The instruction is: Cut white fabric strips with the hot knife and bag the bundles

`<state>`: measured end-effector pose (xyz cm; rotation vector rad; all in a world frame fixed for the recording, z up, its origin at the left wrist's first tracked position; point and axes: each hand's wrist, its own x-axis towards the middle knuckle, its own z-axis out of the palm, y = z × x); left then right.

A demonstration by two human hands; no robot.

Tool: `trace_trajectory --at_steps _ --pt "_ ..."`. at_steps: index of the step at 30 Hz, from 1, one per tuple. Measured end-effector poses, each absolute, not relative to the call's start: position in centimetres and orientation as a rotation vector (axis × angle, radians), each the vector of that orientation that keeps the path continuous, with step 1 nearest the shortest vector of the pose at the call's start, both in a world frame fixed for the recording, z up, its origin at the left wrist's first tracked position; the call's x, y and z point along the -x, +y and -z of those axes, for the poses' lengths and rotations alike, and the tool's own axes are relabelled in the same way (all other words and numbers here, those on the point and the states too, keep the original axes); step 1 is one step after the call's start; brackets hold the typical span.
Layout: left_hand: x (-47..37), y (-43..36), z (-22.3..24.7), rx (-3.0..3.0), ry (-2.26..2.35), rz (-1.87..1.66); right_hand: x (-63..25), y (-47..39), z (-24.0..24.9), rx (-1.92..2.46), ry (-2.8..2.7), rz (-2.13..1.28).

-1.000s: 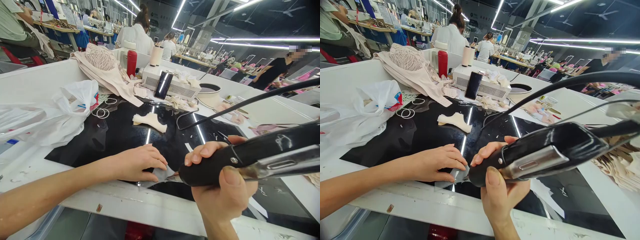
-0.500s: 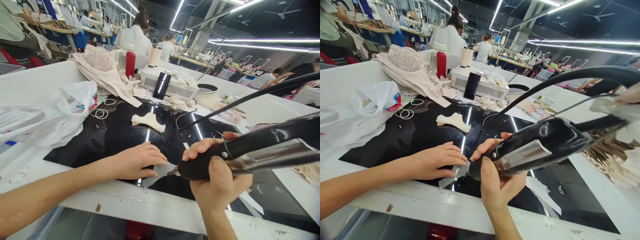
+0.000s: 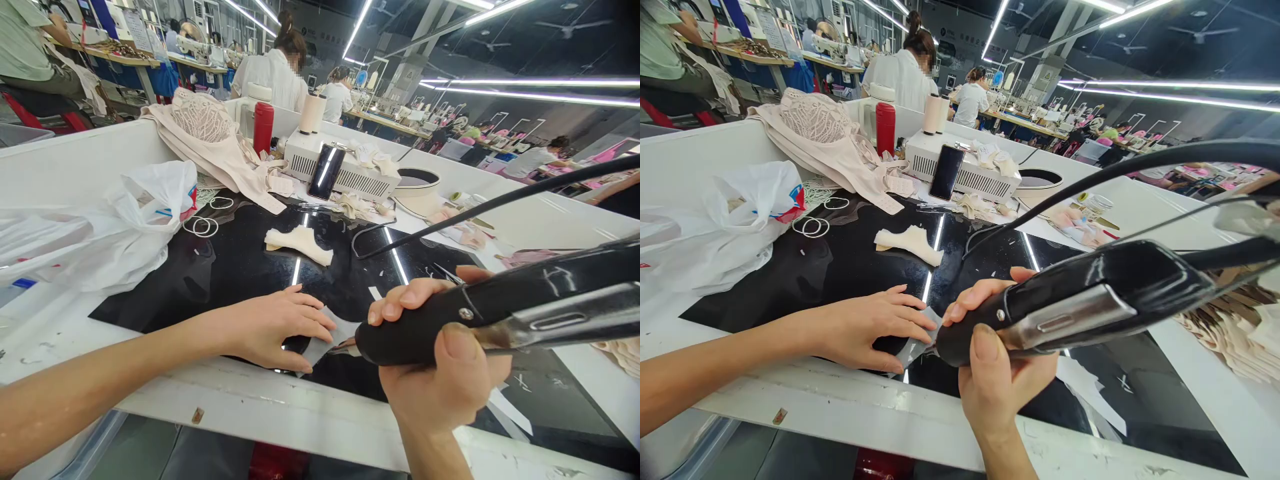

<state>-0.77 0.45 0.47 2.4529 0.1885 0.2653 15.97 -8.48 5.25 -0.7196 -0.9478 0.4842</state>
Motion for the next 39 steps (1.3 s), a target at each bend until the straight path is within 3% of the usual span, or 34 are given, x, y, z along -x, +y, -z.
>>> trace_trajectory --at_steps 39 --pt "0.4 0.5 -0.8 -2.466 0.185 -0.196 -13.5 -9.7 -5.4 0.704 -0.964 -0.556"
